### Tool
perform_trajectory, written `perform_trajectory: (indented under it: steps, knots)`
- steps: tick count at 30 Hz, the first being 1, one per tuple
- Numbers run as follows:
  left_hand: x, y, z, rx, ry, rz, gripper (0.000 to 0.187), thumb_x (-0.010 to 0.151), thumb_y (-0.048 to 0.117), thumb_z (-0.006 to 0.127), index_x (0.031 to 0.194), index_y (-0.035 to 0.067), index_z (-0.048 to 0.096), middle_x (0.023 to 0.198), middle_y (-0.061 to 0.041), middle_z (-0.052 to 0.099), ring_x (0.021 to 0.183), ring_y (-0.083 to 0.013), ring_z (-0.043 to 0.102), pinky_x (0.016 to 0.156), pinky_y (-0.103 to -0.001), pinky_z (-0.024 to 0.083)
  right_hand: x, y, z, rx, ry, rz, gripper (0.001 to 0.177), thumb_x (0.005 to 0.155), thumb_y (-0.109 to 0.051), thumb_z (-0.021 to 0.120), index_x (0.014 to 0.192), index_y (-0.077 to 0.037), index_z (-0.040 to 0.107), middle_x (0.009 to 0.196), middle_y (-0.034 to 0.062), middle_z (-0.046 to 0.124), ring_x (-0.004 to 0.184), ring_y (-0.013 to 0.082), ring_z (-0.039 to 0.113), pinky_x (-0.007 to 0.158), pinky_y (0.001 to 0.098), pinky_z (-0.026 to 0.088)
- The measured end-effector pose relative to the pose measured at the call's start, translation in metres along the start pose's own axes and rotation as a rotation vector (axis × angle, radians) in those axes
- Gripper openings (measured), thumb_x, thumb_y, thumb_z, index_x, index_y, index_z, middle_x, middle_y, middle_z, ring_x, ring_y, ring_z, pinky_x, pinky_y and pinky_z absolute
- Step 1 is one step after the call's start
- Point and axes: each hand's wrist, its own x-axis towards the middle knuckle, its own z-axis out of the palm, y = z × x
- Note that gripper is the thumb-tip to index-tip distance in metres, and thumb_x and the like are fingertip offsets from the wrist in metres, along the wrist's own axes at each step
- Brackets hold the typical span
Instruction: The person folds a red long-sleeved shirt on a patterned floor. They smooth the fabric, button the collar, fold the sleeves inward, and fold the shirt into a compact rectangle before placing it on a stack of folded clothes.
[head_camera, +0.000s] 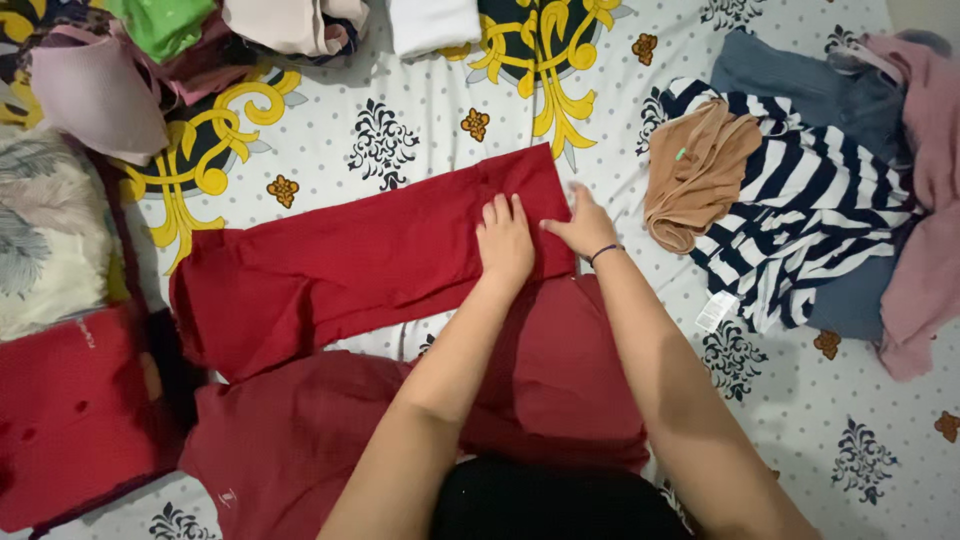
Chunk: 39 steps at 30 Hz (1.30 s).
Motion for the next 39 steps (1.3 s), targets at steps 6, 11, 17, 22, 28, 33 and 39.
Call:
perform_trajectory:
  steps: [6,11,17,22,28,33,39]
  knots:
    - [0.029,0.031,-0.034,-0.768,-0.171,-0.422,0.106,0.084,0.057,0.074,0.155,-0.004,0.024,0.160,-0.032,0.020,0.145,-0.0580,0.020,0.119,-0.058,0.024,-0.007,0.004,0.012,0.557,-0.053,-0.404,0.045,0.086,-0.011,0.075,0.127,0.001,0.062,0.121,0.0177,0.074,0.110,0.0214,0.070,0.095,0.0332,0.054]
    - [0.064,0.022,-0.003,-0.714,-0.130,-0.539,0.090,0.081,0.043,0.074,0.145,-0.007,0.036,0.146,-0.031,0.036,0.134,-0.0505,0.036,0.111,-0.053,0.035,-0.049,-0.031,0.016,0.363,0.050,-0.342,0.031,0.086,-0.010,0.075,0.114,0.001,0.066,0.102,0.0168,0.075,0.092,0.0252,0.071,0.083,0.0357,0.056]
    - [0.086,-0.022,0.039,-1.207,-0.073,-0.407,0.048,0.087,0.021,0.061,0.123,-0.011,0.064,0.112,-0.024,0.073,0.104,-0.0325,0.071,0.087,-0.040,0.055,-0.138,-0.078,0.034,0.083,0.104,-0.317,0.024,0.088,-0.019,0.066,0.104,-0.002,0.061,0.090,0.0214,0.069,0.085,0.0406,0.067,0.076,0.0494,0.054]
    - [0.092,-0.029,0.037,-1.340,-0.062,-0.346,0.046,0.097,0.019,0.053,0.134,-0.008,0.055,0.120,-0.020,0.069,0.108,-0.0273,0.064,0.092,-0.039,0.051,-0.146,-0.106,0.097,-0.183,-0.068,-0.815,0.054,0.100,-0.032,0.054,0.143,-0.001,0.044,0.144,0.0239,0.055,0.134,0.0393,0.052,0.112,0.0519,0.040]
    - [0.085,0.002,-0.001,-1.468,-0.137,-0.361,0.060,0.100,0.024,0.054,0.150,-0.007,0.041,0.142,-0.024,0.057,0.129,-0.0310,0.053,0.106,-0.039,0.042,-0.088,-0.134,0.158,-0.355,0.098,-0.573,0.075,0.101,-0.050,0.057,0.160,-0.016,0.026,0.165,0.0195,0.025,0.149,0.0473,0.018,0.120,0.0593,0.013]
    - [0.070,0.006,-0.066,-1.617,-0.197,-0.330,0.073,0.100,0.030,0.059,0.160,0.001,0.028,0.159,-0.018,0.040,0.143,-0.0266,0.038,0.116,-0.040,0.032,-0.032,-0.096,0.167,0.093,0.456,-0.774,0.074,0.103,-0.052,0.049,0.162,-0.017,0.021,0.168,0.0150,0.022,0.154,0.0382,0.018,0.127,0.0498,0.014]
    - [0.037,-0.095,-0.110,-2.079,-0.262,-0.135,0.065,0.095,0.027,0.069,0.149,0.004,0.040,0.142,-0.019,0.058,0.127,-0.0314,0.059,0.107,-0.050,0.050,0.021,-0.076,0.154,0.689,0.108,-0.633,0.071,0.104,-0.050,0.050,0.160,-0.014,0.024,0.167,0.0153,0.024,0.154,0.0350,0.021,0.127,0.0475,0.017]
